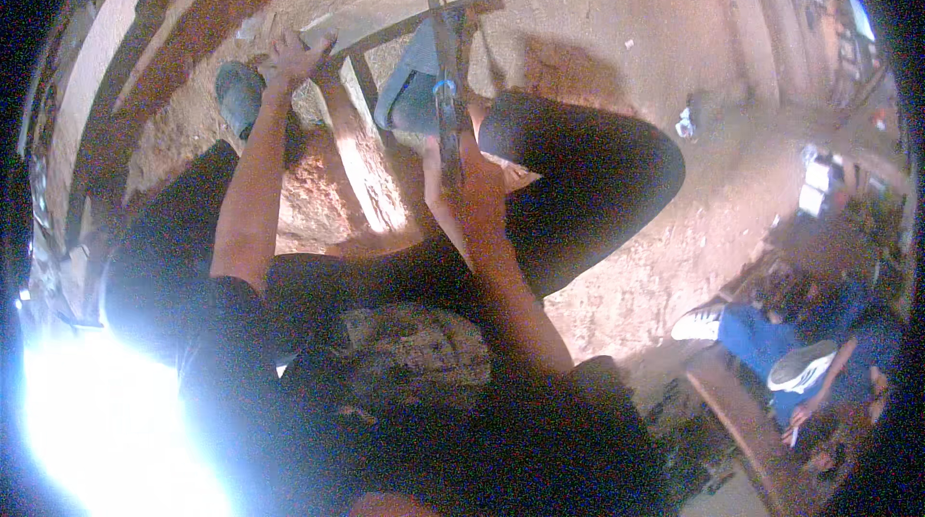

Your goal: The person sits on the floor and uses a hand saw to cut a small piece of wood placed on a support. The person holds the wood with one hand and saws with the other, producing sawdust.

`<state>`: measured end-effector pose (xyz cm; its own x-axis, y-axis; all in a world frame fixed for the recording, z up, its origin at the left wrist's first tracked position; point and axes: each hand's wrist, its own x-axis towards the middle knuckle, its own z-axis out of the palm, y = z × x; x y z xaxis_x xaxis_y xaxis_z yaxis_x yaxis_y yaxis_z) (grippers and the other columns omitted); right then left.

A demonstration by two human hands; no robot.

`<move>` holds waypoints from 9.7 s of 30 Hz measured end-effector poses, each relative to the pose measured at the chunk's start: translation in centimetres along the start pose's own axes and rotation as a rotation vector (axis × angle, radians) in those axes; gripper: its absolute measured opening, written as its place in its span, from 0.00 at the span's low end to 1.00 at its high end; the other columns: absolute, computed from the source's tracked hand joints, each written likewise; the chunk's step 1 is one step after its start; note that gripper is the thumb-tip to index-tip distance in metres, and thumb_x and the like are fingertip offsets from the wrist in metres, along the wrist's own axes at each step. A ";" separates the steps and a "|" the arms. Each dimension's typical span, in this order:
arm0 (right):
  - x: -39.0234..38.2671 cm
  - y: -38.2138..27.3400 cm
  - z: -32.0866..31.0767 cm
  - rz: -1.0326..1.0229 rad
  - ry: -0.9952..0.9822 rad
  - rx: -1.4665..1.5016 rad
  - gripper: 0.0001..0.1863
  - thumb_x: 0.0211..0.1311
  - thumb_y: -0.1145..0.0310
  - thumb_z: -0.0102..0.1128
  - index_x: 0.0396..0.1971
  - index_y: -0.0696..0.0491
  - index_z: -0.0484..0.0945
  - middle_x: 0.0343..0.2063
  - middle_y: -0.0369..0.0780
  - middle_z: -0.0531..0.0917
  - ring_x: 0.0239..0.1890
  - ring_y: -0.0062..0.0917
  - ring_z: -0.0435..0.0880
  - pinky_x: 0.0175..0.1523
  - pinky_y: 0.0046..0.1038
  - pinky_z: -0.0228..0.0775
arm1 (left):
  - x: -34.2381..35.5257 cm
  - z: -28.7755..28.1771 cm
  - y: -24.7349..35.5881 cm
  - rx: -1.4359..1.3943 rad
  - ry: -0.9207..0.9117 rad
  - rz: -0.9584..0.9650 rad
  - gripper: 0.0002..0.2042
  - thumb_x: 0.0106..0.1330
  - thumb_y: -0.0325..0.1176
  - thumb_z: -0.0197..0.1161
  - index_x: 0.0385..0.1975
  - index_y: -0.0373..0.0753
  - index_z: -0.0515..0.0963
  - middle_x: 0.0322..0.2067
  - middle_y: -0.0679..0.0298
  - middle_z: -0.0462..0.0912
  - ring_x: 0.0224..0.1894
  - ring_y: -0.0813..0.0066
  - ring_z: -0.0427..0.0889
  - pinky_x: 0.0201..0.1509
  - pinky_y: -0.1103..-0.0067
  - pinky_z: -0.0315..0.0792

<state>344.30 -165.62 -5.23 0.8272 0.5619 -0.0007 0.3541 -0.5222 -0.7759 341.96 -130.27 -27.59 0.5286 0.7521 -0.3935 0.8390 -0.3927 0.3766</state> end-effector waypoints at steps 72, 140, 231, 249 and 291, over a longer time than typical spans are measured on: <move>1.7 2.3 -1.8 -0.027 -0.087 -0.048 0.08 0.67 0.71 0.56 0.29 0.60 0.76 0.18 0.36 0.74 0.23 0.14 0.69 0.28 0.21 0.63 | -3.9 2.5 17.5 0.107 0.265 0.288 0.52 0.33 0.65 0.76 0.60 0.43 0.64 0.56 0.55 0.70 0.64 0.54 0.63 0.66 0.37 0.44; 3.6 6.3 -0.4 -0.017 -0.041 -0.016 0.04 0.62 0.73 0.59 0.31 0.59 0.78 0.22 0.40 0.78 0.25 0.23 0.77 0.31 0.27 0.70 | 2.3 -0.1 15.2 0.213 -0.123 0.528 0.46 0.39 0.48 0.76 0.62 0.42 0.63 0.54 0.44 0.72 0.59 0.42 0.70 0.63 0.56 0.66; 1.0 1.0 0.3 0.031 -0.029 -0.071 0.05 0.62 0.74 0.60 0.30 0.60 0.77 0.16 0.42 0.74 0.20 0.25 0.76 0.29 0.28 0.67 | -2.8 1.4 14.5 0.262 0.146 0.534 0.35 0.44 0.40 0.75 0.53 0.41 0.66 0.52 0.50 0.73 0.59 0.49 0.70 0.61 0.51 0.62; -2.9 1.2 -0.4 0.008 0.010 -0.013 0.08 0.64 0.72 0.59 0.26 0.59 0.74 0.18 0.39 0.74 0.20 0.21 0.71 0.28 0.28 0.63 | -1.5 3.0 14.3 0.250 0.142 0.505 0.38 0.45 0.39 0.75 0.58 0.40 0.63 0.55 0.48 0.71 0.62 0.46 0.67 0.64 0.46 0.57; -3.6 1.3 -0.1 0.030 0.049 -0.017 0.08 0.63 0.72 0.60 0.27 0.61 0.75 0.19 0.45 0.78 0.20 0.28 0.73 0.29 0.33 0.66 | -1.5 1.7 15.1 0.316 0.019 0.581 0.41 0.42 0.40 0.76 0.57 0.41 0.61 0.55 0.47 0.70 0.63 0.48 0.67 0.65 0.46 0.58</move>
<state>341.83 -168.39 -6.21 0.8576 0.5143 0.0078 0.3361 -0.5490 -0.7653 354.08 -138.19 -22.72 0.9066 0.3797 -0.1844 0.4174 -0.8714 0.2579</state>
